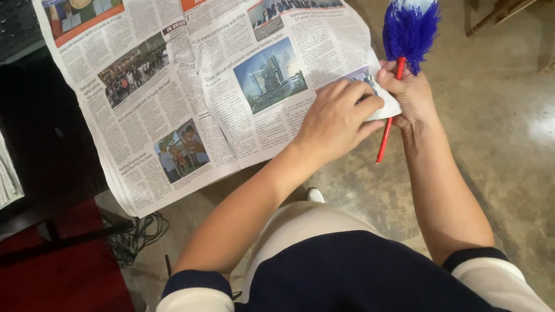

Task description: Dusting a stack of newspapers with a multi-colored duster.

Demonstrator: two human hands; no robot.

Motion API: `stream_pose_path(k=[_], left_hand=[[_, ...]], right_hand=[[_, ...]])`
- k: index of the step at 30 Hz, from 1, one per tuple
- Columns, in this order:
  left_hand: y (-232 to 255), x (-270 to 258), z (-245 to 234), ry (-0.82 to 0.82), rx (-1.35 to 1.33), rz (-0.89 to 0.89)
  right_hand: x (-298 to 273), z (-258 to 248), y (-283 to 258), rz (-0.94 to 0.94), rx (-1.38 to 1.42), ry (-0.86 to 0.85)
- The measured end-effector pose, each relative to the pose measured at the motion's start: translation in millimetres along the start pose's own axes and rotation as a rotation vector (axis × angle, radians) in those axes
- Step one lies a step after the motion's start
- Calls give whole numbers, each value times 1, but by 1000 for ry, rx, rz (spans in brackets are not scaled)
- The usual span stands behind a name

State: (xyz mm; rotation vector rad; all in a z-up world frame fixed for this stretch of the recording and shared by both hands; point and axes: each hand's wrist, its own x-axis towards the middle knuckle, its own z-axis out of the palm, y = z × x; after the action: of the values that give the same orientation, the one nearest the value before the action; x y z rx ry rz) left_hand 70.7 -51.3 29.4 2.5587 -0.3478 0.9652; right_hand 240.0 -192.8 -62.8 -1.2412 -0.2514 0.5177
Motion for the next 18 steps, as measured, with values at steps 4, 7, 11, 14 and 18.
stream_pose_path(k=[4,7,11,14,18], left_hand=[[0,3,-9,-77,-25,-94],[-1,5,-11,-103,-27,-148],[-7,5,-1,-76,22,-92],[-3,5,10,-91,84,-23],[16,9,4,-52,195,46]], right_hand=[[6,-7,7,-29,42,25],[7,-9,9,-40,52,38],[8,-9,18,-59,46,65],[6,-5,21,-29,33,85],[-10,15,10,24,-45,177]])
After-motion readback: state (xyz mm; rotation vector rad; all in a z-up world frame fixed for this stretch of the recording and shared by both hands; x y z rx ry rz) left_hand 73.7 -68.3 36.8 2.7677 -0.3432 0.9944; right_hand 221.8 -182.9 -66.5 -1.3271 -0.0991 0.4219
